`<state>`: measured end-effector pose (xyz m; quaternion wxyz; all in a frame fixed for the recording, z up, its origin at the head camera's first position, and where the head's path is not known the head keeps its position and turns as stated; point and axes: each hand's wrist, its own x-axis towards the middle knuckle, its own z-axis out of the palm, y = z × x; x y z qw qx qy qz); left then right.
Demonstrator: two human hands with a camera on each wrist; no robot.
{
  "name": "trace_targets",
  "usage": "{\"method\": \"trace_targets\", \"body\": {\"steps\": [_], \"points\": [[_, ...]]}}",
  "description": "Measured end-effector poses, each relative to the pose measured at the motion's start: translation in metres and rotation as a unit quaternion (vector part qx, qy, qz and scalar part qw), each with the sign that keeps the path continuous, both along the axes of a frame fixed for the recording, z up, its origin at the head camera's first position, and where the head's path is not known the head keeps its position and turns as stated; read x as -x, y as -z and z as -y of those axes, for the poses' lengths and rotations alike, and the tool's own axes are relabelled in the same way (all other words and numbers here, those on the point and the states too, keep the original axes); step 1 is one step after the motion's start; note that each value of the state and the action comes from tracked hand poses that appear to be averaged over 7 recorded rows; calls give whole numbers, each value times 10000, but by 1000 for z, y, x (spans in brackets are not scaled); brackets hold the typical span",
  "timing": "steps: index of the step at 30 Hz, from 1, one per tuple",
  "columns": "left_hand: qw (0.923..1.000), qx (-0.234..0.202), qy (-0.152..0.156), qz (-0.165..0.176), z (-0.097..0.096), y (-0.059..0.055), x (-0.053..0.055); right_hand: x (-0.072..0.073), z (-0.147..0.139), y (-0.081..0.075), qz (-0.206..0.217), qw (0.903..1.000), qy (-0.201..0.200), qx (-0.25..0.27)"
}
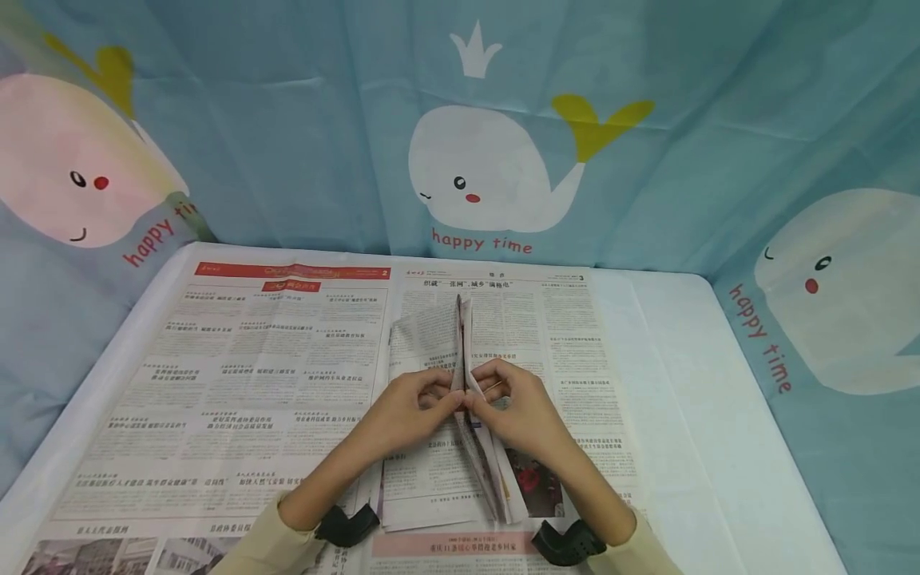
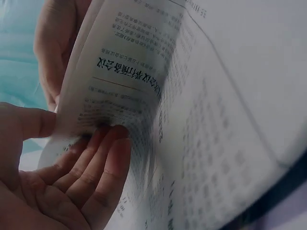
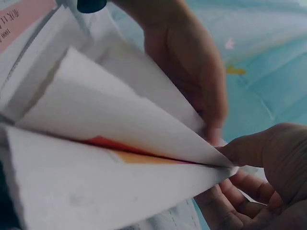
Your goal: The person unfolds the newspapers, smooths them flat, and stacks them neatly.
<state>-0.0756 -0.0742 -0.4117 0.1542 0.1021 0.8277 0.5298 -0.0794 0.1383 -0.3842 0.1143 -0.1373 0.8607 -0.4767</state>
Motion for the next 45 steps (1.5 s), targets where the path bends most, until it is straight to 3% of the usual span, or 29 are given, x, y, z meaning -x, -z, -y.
{"method": "trace_targets", "body": {"steps": [9, 15, 21, 30, 38, 45], "points": [[9989, -393, -79, 257, 29, -1, -2, -1, -14, 0, 38, 9994, 340, -94], [9932, -735, -419, 797, 60, -1, -14, -2, -34, 2, 456, 9958, 778, 178], [9873, -937, -891, 927, 91, -7, -27, -5, -51, 9, 639, 9935, 923, 201], [9887, -518, -1269, 608, 122, -4, -46, -18, -82, 10, 713, 9891, 1281, -150], [9894, 489, -1129, 766, 138, 4, -50, -41, -110, 10, 653, 9826, 1644, -558], [9913, 488, -972, 739, 143, 9, -50, -45, -119, 14, 464, 9804, 1739, -795]]}}
